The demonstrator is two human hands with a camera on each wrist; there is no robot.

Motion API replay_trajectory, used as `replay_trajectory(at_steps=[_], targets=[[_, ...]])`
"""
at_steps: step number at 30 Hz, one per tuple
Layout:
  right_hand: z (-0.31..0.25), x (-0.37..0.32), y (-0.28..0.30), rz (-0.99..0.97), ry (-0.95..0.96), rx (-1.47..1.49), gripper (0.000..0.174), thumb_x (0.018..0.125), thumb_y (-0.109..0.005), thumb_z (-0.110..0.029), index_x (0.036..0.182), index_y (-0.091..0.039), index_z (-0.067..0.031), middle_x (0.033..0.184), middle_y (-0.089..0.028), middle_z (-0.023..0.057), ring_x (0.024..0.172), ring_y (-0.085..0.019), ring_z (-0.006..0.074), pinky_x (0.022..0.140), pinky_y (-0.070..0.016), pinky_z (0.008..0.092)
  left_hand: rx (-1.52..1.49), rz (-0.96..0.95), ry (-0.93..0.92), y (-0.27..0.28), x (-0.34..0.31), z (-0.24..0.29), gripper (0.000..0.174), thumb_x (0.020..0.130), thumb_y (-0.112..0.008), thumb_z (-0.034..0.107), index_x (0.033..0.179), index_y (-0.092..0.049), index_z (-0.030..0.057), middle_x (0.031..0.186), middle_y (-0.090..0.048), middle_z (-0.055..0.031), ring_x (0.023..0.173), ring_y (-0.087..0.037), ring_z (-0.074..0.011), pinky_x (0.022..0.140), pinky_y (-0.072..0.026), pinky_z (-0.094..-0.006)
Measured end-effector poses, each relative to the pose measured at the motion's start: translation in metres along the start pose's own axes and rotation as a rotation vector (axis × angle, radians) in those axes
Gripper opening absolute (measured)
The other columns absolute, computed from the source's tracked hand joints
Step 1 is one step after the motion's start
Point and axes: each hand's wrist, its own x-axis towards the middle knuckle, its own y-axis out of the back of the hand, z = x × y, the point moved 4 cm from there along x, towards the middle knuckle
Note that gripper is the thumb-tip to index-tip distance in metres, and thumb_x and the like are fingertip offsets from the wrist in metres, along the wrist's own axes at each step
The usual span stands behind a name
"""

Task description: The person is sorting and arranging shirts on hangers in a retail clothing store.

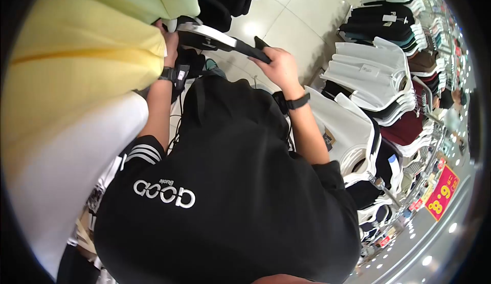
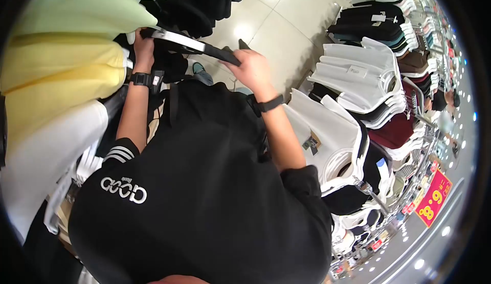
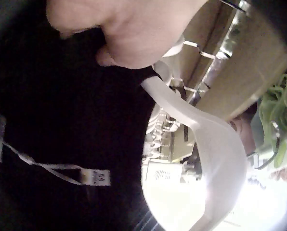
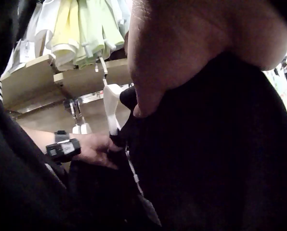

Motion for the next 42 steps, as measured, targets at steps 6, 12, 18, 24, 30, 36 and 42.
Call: replay_trajectory(at_steps=[6, 12, 18, 24, 30, 36, 42], targets=[[-0.018, 0.068, -0.068, -0.149, 0.142, 0.167, 0.042, 0.091, -0.078, -0.048, 0.084, -0.07, -0.0078, 0.077, -0.069, 0.0164, 0.079, -0.069, 0.0407, 0.066, -0.0531, 0.0512, -0.166, 0.015, 0.176, 0.011, 0.03, 0.014, 0.053, 0.096, -0.062, 0.01, 0.148, -0.053, 0.0067, 0.137, -0.061, -0.0098, 0.127, -0.056, -0.023, 0.112, -0.0413, -0.0357], [-0.074, 0.1, -0.129, -0.03, 0.334, 0.3, 0.046, 0.096, -0.072, -0.045, 0.08, -0.061, -0.0033, 0.078, -0.067, 0.0203, 0.078, -0.067, 0.0429, 0.07, -0.0542, 0.052, -0.145, 0.051, 0.242, 0.031, 0.026, 0.032, 0.057, 0.099, -0.063, 0.022, 0.152, -0.048, 0.0085, 0.139, -0.061, -0.0093, 0.127, -0.057, -0.0208, 0.109, -0.0441, -0.0358], [-0.107, 0.125, -0.178, -0.187, 0.327, 0.256, 0.037, 0.1, -0.067, -0.039, 0.095, -0.064, -0.0015, 0.087, -0.073, 0.0245, 0.084, -0.073, 0.0445, 0.073, -0.0589, 0.0544, -0.142, 0.027, 0.334, 0.03, -0.023, 0.069, 0.063, 0.102, -0.064, 0.035, 0.157, -0.044, 0.0104, 0.141, -0.061, -0.0088, 0.128, -0.058, -0.0186, 0.107, -0.0469, -0.0358], [-0.094, 0.113, -0.179, -0.345, 0.302, 0.149, 0.042, 0.103, -0.06, -0.042, 0.106, -0.06, -0.0004, 0.095, -0.076, 0.0244, 0.087, -0.076, 0.0436, 0.076, -0.061, 0.0537, -0.285, -0.041, 0.42, -0.011, -0.11, 0.102, 0.071, 0.106, -0.065, 0.047, 0.162, -0.04, 0.0122, 0.143, -0.06, -0.0082, 0.128, -0.059, -0.0164, 0.104, -0.0497, -0.0358], [-0.074, 0.095, -0.145, -0.136, 0.425, 0.36, 0.05, 0.096, -0.075, -0.039, 0.123, -0.06, 0.0001, 0.114, -0.07, 0.0262, 0.105, -0.07, 0.0449, 0.09, -0.0566, 0.0522, -0.365, 0.012, 0.422, -0.007, -0.21, 0.121, 0.068, 0.108, -0.063, 0.045, 0.161, -0.042, 0.0079, 0.142, -0.064, -0.0075, 0.125, -0.063, -0.0188, 0.104, -0.0505, -0.0363], [-0.056, 0.043, -0.093, -0.048, 0.655, 0.48, 0.053, 0.091, -0.082, -0.029, 0.127, -0.06, 0.0021, 0.126, -0.064, 0.0214, 0.121, -0.059, 0.0429, 0.104, -0.0473, 0.0499, -0.398, 0.091, 0.207, 0.06, -0.301, 0.11, 0.032, 0.11, -0.065, 0.026, 0.13, -0.07, 0.001, 0.118, -0.075, -0.0046, 0.109, -0.069, -0.0133, 0.099, -0.0546, -0.0313], [-0.128, -0.018, -0.091, -0.585, 0.696, 0.459, 0.024, 0.095, -0.081, -0.022, 0.104, -0.071, -0.0023, 0.09, -0.072, 0.0082, 0.083, -0.069, 0.0206, 0.077, -0.0552, 0.0343, -0.285, 0.404, 0.147, 0.164, -0.423, 0.121, 0.03, 0.109, -0.064, 0.024, 0.128, -0.07, 0.002, 0.118, -0.074, -0.0032, 0.107, -0.068, -0.0112, 0.099, -0.0542, -0.0297]])
